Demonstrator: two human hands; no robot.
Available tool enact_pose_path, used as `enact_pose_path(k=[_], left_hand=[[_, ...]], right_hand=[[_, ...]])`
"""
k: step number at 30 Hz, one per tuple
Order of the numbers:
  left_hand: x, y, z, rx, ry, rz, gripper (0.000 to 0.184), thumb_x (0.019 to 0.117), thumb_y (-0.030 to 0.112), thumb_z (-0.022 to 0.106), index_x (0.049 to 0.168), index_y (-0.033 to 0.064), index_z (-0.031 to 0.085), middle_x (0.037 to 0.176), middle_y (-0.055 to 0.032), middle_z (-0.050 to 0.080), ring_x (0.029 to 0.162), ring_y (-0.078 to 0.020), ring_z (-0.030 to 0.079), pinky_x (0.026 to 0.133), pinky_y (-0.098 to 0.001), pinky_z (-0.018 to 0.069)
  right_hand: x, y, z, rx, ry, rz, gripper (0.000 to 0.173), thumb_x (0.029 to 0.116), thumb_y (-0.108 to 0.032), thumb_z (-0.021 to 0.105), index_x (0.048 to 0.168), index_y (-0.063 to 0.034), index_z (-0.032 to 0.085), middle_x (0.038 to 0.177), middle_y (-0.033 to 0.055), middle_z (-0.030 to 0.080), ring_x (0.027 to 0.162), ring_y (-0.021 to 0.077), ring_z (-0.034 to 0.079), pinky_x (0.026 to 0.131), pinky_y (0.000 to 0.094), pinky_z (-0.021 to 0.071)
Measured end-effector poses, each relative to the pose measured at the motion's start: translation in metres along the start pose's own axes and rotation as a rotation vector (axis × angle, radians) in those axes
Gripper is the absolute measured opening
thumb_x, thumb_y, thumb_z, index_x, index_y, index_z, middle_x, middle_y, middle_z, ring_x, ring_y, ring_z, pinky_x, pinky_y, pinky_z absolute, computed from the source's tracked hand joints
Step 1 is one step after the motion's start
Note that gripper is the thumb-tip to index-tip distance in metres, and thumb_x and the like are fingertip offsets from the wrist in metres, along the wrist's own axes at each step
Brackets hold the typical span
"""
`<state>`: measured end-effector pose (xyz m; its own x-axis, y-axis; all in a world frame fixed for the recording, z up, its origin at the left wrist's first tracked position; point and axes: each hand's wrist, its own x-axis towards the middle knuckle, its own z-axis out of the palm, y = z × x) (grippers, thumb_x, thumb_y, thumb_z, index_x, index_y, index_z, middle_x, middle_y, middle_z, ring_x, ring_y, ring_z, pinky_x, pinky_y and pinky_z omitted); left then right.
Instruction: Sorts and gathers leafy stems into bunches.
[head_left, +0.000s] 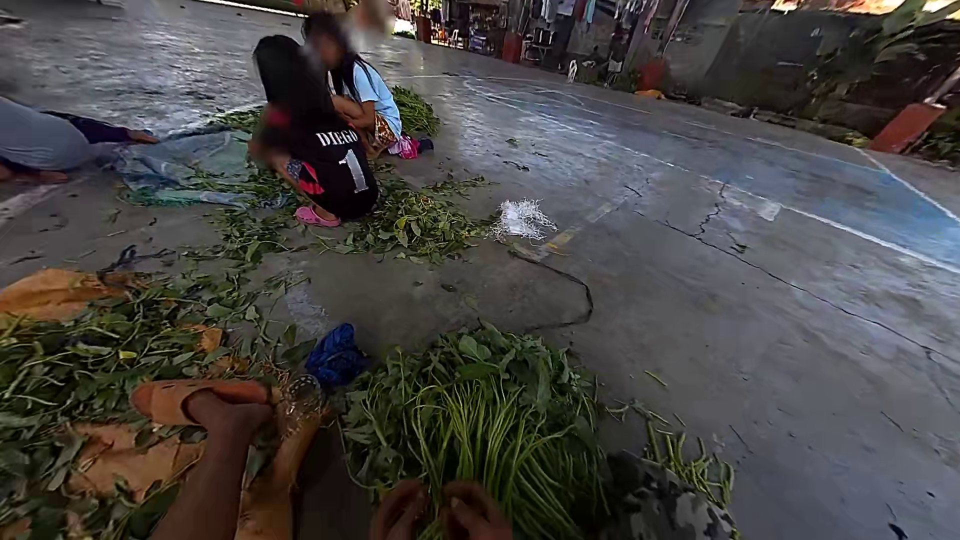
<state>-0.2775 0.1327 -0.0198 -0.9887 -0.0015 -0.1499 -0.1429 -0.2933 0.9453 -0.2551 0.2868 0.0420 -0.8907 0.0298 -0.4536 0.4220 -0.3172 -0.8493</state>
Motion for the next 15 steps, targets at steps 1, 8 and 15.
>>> enact_pose_path(k=[1,8,15], left_hand=[[-0.003,-0.004,0.009,0.044,0.107,-0.102,0.03,0.101,0.004,0.054,0.126,-0.0117,0.054,0.113,-0.019,0.065,0.098,-0.018,0.066,0.084,-0.0348,0.0561],[0.023,-0.01,0.028,0.029,0.347,-0.177,0.029,0.0964,0.0,0.058,0.125,-0.0085,0.056,0.119,-0.0193,0.062,0.105,-0.0219,0.063,0.089,-0.0366,0.0542],[0.033,0.002,0.077,0.141,0.116,0.019,0.03,0.0979,0.005,0.055,0.125,-0.0062,0.061,0.117,-0.0164,0.068,0.108,-0.0179,0.066,0.094,-0.0323,0.055]], right_hand=[[0.003,-0.002,-0.003,-0.02,0.033,0.013,0.024,0.1046,-0.001,0.046,0.124,0.0062,0.058,0.087,0.0058,0.065,0.074,0.0103,0.063,0.071,0.0283,0.0552],[0.019,0.0,-0.019,-0.159,0.184,-0.203,0.024,0.1,0.004,0.05,0.123,0.0073,0.056,0.093,0.008,0.064,0.074,0.0099,0.064,0.068,0.0253,0.0558],[0.052,-0.016,-0.03,-0.45,0.229,-0.336,0.038,0.0979,-0.005,0.058,0.135,0.006,0.054,0.122,0.0169,0.063,0.096,0.0178,0.066,0.081,0.0312,0.0562]])
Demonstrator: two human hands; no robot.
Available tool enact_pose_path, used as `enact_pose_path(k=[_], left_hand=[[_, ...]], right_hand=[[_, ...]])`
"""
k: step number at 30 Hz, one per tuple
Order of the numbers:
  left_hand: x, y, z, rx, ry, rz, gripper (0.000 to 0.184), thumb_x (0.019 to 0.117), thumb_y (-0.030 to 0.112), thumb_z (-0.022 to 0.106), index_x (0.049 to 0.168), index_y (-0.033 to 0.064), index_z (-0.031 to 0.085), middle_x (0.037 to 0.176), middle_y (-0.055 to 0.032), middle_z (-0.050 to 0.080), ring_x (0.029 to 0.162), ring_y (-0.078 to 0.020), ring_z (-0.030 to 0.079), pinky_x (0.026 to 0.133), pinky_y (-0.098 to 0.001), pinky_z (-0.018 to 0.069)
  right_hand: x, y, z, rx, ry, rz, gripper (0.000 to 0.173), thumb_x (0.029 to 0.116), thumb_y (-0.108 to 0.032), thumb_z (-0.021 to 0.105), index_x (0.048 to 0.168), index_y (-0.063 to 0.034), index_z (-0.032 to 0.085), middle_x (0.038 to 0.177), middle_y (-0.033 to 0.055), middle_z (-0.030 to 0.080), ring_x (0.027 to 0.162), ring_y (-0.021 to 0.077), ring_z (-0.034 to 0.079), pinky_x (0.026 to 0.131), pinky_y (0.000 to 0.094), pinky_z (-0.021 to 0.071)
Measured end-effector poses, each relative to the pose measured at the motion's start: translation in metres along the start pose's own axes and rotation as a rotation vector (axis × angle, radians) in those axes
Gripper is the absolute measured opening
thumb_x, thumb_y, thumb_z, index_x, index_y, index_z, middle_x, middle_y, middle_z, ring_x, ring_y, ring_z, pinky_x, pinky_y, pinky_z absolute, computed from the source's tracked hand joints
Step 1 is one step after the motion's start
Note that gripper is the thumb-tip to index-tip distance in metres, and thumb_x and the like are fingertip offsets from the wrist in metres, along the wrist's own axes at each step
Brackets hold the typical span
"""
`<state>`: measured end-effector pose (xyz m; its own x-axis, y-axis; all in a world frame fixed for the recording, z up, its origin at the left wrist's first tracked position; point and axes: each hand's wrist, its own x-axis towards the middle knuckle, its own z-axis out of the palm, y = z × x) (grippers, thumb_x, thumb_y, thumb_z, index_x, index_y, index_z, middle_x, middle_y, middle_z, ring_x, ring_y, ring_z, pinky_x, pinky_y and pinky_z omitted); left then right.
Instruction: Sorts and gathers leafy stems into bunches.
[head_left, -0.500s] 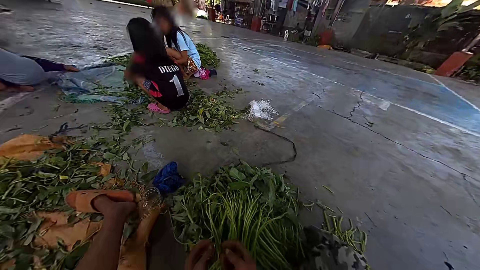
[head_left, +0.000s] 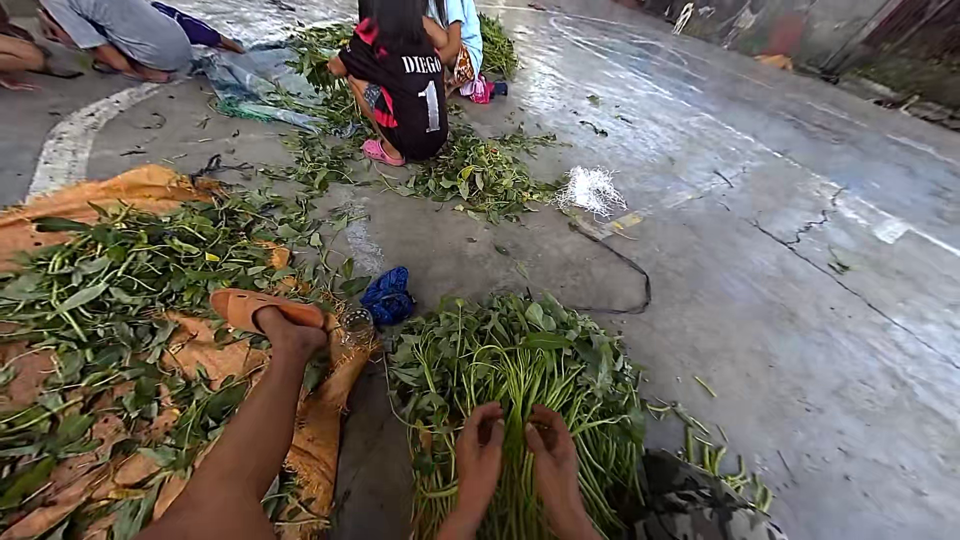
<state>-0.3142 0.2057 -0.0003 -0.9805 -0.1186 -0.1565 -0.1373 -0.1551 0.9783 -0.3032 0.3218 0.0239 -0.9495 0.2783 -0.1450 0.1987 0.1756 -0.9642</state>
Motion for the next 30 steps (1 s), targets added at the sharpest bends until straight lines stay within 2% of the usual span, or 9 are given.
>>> enact_pose_path(k=[4,8,12,14,19,21,24,27,30], left_hand=[[0.004,0.007,0.019,0.077,-0.058,-0.049,0.04,0.1023,0.013,0.056,0.137,-0.0079,0.055,0.128,-0.0222,0.063,0.117,-0.0235,0.063,0.103,-0.0365,0.0505],[0.004,0.007,0.015,0.278,0.019,0.076,0.037,0.0957,0.014,0.067,0.127,-0.0065,0.064,0.114,-0.0204,0.066,0.101,-0.0251,0.067,0.09,-0.037,0.056],[0.006,0.019,0.0,0.347,0.011,0.071,0.023,0.0977,0.008,0.063,0.117,-0.0035,0.069,0.096,-0.011,0.074,0.087,-0.0141,0.07,0.084,-0.0308,0.0565],[0.008,0.03,-0.008,0.357,-0.013,0.037,0.02,0.0983,0.008,0.063,0.113,-0.0026,0.071,0.096,-0.0101,0.074,0.086,-0.0127,0.071,0.084,-0.0301,0.057],[0.009,0.048,-0.019,0.36,-0.039,0.02,0.017,0.0988,0.008,0.063,0.109,0.0008,0.074,0.096,-0.0083,0.074,0.085,-0.01,0.069,0.082,-0.0277,0.0564],[0.008,0.054,-0.018,0.294,-0.07,0.03,0.017,0.0991,0.008,0.062,0.109,0.0009,0.074,0.096,-0.007,0.074,0.086,-0.0095,0.07,0.081,-0.0267,0.0584],[0.001,0.074,-0.019,0.017,-0.066,-0.02,0.015,0.0993,0.001,0.059,0.109,-0.0023,0.07,0.093,-0.008,0.073,0.085,-0.0146,0.071,0.078,-0.0292,0.0603],[-0.011,0.118,-0.034,-0.319,0.037,-0.089,0.015,0.1009,-0.004,0.053,0.106,-0.0043,0.067,0.089,-0.0115,0.071,0.082,-0.0205,0.072,0.075,-0.0328,0.0626],[-0.025,0.151,-0.059,-0.48,0.229,0.012,0.021,0.1014,-0.006,0.047,0.105,-0.0006,0.067,0.087,-0.0092,0.072,0.078,-0.0184,0.073,0.071,-0.0318,0.0639]], right_hand=[[0.012,0.003,0.001,-0.125,-0.109,-0.059,0.034,0.0994,-0.001,0.053,0.132,0.007,0.059,0.127,0.0196,0.066,0.109,0.0209,0.068,0.096,0.036,0.0556],[0.014,0.002,0.003,-0.112,-0.127,-0.108,0.028,0.0974,0.003,0.053,0.123,0.0044,0.066,0.115,0.0139,0.071,0.101,0.0155,0.069,0.091,0.0315,0.0567],[0.011,0.0,0.007,-0.059,-0.213,-0.058,0.038,0.0946,0.0,0.062,0.131,0.0059,0.055,0.114,0.015,0.07,0.098,0.0175,0.07,0.087,0.0324,0.0587],[0.013,-0.003,0.007,-0.042,-0.252,-0.021,0.042,0.0939,-0.001,0.065,0.134,0.0048,0.054,0.113,0.014,0.071,0.096,0.0171,0.072,0.086,0.0325,0.0593],[0.012,-0.017,0.004,0.158,-0.31,0.039,0.03,0.0986,-0.002,0.058,0.128,0.0068,0.06,0.117,0.014,0.068,0.102,0.0142,0.067,0.089,0.0292,0.0565],[0.011,-0.024,0.004,0.221,-0.334,0.071,0.032,0.0967,-0.001,0.061,0.127,0.0059,0.056,0.113,0.0121,0.067,0.099,0.0136,0.067,0.087,0.0285,0.0568],[0.014,-0.029,-0.002,0.27,-0.288,0.109,0.026,0.0948,0.003,0.063,0.12,0.0054,0.055,0.095,0.0089,0.068,0.083,0.0126,0.068,0.076,0.0268,0.058],[0.023,-0.024,-0.017,0.375,-0.18,0.141,0.022,0.0991,0.003,0.057,0.121,0.0053,0.058,0.091,0.0072,0.068,0.077,0.0115,0.066,0.07,0.0242,0.0559],[0.027,-0.024,-0.03,0.477,-0.081,0.214,0.021,0.1067,-0.003,0.046,0.122,0.0034,0.059,0.088,0.0055,0.065,0.071,0.0103,0.062,0.065,0.023,0.0536]])
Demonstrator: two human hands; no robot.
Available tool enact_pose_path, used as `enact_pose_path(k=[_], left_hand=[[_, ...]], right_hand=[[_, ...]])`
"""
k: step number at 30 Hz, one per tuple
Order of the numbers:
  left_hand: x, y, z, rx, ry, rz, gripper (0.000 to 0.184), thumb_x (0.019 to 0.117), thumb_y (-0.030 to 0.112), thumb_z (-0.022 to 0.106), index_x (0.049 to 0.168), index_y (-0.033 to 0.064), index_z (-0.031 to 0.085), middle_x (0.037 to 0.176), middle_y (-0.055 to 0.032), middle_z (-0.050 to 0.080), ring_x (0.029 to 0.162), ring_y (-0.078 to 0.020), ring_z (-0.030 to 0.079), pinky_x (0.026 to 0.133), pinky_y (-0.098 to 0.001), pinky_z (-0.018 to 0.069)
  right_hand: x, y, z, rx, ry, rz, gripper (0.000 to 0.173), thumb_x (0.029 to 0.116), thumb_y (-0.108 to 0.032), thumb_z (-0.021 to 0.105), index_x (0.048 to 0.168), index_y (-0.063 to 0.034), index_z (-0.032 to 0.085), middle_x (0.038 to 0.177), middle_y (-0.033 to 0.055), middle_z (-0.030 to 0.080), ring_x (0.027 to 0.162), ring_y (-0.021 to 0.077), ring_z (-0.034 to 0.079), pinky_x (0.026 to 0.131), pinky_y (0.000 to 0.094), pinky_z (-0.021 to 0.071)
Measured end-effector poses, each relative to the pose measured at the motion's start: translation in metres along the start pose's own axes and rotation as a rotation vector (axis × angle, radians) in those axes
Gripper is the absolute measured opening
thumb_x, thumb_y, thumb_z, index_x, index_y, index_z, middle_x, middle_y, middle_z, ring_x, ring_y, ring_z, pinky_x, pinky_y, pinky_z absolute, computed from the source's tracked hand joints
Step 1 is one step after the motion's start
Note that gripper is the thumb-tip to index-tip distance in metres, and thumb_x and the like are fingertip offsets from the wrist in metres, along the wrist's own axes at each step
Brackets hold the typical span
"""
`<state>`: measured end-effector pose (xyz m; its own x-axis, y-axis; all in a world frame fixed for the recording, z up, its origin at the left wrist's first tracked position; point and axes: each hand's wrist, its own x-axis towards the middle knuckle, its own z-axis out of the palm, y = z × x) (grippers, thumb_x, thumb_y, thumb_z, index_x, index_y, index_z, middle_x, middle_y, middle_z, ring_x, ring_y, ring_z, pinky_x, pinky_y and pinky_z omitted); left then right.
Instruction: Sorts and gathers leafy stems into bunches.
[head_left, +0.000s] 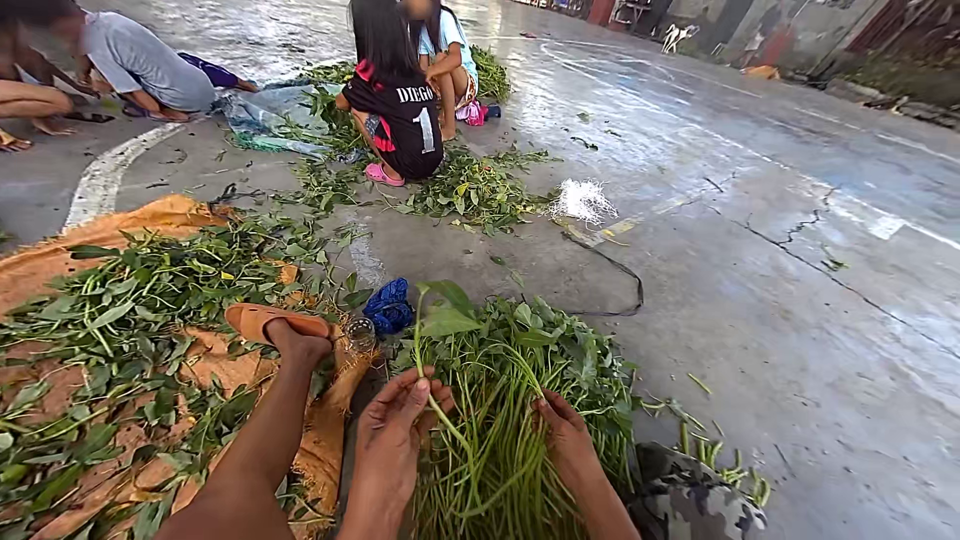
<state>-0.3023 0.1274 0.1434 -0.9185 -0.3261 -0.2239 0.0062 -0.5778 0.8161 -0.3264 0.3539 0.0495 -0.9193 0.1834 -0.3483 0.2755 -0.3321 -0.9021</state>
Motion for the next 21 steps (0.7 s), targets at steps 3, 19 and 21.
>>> enact_pose_path(k=[3,19,21], left_hand=[[-0.003,0.007,-0.01,0.031,0.162,0.138,0.021,0.1008,-0.007,0.049,0.109,0.0,0.066,0.086,-0.0051,0.072,0.075,-0.0149,0.073,0.069,-0.0294,0.0644],[-0.009,-0.077,-0.049,0.352,-0.167,-0.257,0.016,0.0951,-0.005,0.062,0.11,-0.002,0.065,0.1,-0.0096,0.067,0.084,-0.0171,0.069,0.07,-0.0308,0.0616],[-0.012,-0.071,-0.062,0.337,-0.129,-0.261,0.016,0.0979,-0.004,0.057,0.112,-0.0019,0.063,0.104,-0.0107,0.066,0.085,-0.0196,0.07,0.072,-0.033,0.0625]], right_hand=[[-0.011,-0.004,0.008,0.116,-0.006,0.061,0.029,0.1115,-0.012,0.036,0.125,0.0015,0.058,0.087,0.0053,0.066,0.068,0.011,0.063,0.062,0.0243,0.0552],[-0.067,0.027,0.034,-0.417,-0.343,-0.078,0.021,0.09,0.001,0.068,0.11,0.0024,0.063,0.093,0.0043,0.069,0.083,0.008,0.068,0.076,0.0237,0.0579],[-0.073,0.023,0.029,-0.392,-0.309,-0.129,0.022,0.0895,0.001,0.067,0.111,0.0024,0.062,0.092,0.0033,0.068,0.083,0.0074,0.067,0.076,0.023,0.0575]])
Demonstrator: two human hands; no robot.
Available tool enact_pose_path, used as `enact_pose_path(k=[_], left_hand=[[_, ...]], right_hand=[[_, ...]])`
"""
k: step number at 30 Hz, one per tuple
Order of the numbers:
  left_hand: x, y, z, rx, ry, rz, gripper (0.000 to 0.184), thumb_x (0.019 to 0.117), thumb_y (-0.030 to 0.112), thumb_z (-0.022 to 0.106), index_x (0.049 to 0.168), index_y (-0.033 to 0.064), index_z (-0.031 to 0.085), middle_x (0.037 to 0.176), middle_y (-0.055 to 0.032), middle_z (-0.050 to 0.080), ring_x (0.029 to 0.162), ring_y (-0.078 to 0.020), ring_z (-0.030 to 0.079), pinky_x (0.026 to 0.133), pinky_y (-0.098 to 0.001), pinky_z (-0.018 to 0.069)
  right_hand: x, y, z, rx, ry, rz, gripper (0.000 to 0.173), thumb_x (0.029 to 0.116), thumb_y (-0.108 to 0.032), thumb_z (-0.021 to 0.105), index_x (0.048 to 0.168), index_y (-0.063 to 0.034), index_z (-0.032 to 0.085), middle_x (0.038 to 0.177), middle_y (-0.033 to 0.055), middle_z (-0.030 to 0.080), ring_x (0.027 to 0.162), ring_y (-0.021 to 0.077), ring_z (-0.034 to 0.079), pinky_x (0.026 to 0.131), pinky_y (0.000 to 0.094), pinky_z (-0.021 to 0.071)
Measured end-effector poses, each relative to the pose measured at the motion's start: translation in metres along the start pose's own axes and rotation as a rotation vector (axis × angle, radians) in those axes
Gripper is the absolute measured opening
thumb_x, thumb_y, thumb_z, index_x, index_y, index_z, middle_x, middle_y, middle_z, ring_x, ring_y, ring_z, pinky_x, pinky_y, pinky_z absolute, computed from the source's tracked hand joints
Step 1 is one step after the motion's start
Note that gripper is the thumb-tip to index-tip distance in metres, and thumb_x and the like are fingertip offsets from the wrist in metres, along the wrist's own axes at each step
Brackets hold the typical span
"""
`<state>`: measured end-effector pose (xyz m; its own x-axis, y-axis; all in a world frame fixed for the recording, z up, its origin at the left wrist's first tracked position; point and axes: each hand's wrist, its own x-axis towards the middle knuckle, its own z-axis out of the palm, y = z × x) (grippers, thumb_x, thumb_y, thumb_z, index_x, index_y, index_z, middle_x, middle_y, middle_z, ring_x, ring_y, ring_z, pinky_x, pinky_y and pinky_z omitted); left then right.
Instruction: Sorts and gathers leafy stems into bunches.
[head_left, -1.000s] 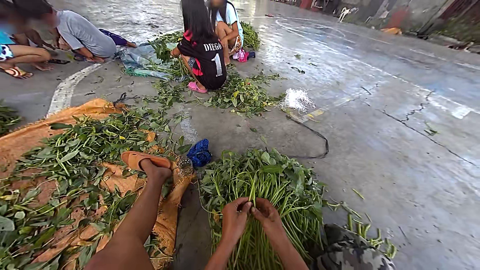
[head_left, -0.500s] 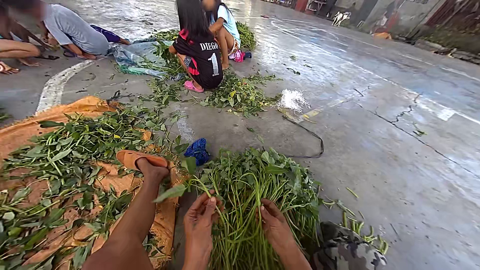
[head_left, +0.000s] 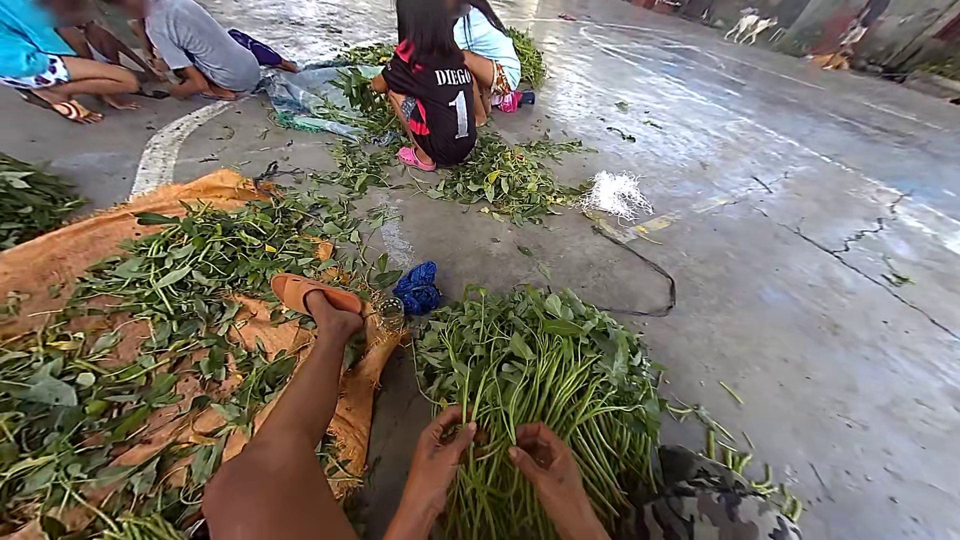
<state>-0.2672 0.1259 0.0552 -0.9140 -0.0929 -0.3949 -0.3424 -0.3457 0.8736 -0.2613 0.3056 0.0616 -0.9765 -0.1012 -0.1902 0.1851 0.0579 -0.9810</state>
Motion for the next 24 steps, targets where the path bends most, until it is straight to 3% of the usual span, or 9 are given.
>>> enact_pose_path(k=[6,10,12,15,19,22,24], left_hand=[[-0.028,-0.013,-0.017,-0.109,0.091,0.112,0.018,0.0921,-0.007,0.056,0.107,0.0,0.063,0.105,-0.0094,0.069,0.09,-0.0194,0.071,0.079,-0.0338,0.0627],[-0.047,-0.012,-0.01,-0.168,0.281,0.155,0.019,0.0945,-0.011,0.053,0.109,-0.0002,0.059,0.105,-0.0078,0.067,0.087,-0.0182,0.071,0.078,-0.0341,0.0634],[-0.052,-0.016,-0.011,-0.136,0.284,0.167,0.02,0.0939,-0.012,0.055,0.11,-0.0015,0.06,0.106,-0.0085,0.067,0.087,-0.0175,0.072,0.078,-0.0333,0.0635],[-0.059,-0.026,-0.01,-0.01,0.13,0.131,0.02,0.0927,-0.009,0.059,0.112,-0.0032,0.062,0.106,-0.0061,0.069,0.088,-0.011,0.07,0.078,-0.028,0.0616],[-0.063,-0.027,-0.013,-0.058,0.092,-0.032,0.016,0.1,-0.004,0.052,0.114,-0.0012,0.06,0.099,-0.0048,0.069,0.087,-0.0106,0.069,0.076,-0.0295,0.0608],[-0.063,-0.025,-0.026,-0.212,0.105,-0.076,0.019,0.1024,-0.005,0.045,0.116,0.0008,0.058,0.103,-0.0072,0.071,0.089,-0.015,0.071,0.078,-0.0313,0.0607],[-0.064,-0.015,-0.038,-0.346,0.151,-0.045,0.023,0.1057,-0.001,0.035,0.119,0.0035,0.054,0.106,-0.0093,0.073,0.089,-0.0189,0.073,0.077,-0.0321,0.0618]], right_hand=[[-0.012,-0.006,0.007,-0.054,-0.023,-0.189,0.026,0.0875,0.001,0.07,0.113,0.0026,0.063,0.092,0.0025,0.068,0.081,0.0067,0.067,0.072,0.023,0.0586],[-0.005,-0.001,0.017,-0.139,-0.026,-0.176,0.048,0.087,0.0,0.07,0.133,0.0032,0.059,0.087,0.0013,0.068,0.073,0.0065,0.065,0.066,0.0219,0.0565],[-0.003,-0.001,0.022,-0.156,-0.067,-0.115,0.051,0.0881,-0.003,0.07,0.138,0.0008,0.058,0.088,0.0017,0.068,0.074,0.0072,0.065,0.066,0.0223,0.056],[-0.005,0.001,0.034,-0.222,-0.174,-0.071,0.049,0.0913,-0.009,0.07,0.139,-0.0042,0.061,0.102,0.0079,0.067,0.083,0.0105,0.065,0.073,0.0244,0.056],[-0.007,-0.001,0.047,-0.404,-0.265,-0.061,0.04,0.1009,-0.018,0.06,0.141,-0.0161,0.064,0.121,0.0202,0.055,0.1,0.0202,0.059,0.087,0.0302,0.0528],[0.009,0.0,0.05,-0.442,-0.3,-0.065,0.036,0.1065,-0.025,0.049,0.136,-0.0162,0.067,0.121,0.0185,0.057,0.104,0.0225,0.059,0.091,0.0346,0.0519],[0.035,0.007,0.048,-0.521,-0.268,-0.001,0.038,0.1082,-0.024,0.044,0.14,-0.0126,0.063,0.134,0.0216,0.052,0.115,0.0278,0.058,0.097,0.038,0.0514]])
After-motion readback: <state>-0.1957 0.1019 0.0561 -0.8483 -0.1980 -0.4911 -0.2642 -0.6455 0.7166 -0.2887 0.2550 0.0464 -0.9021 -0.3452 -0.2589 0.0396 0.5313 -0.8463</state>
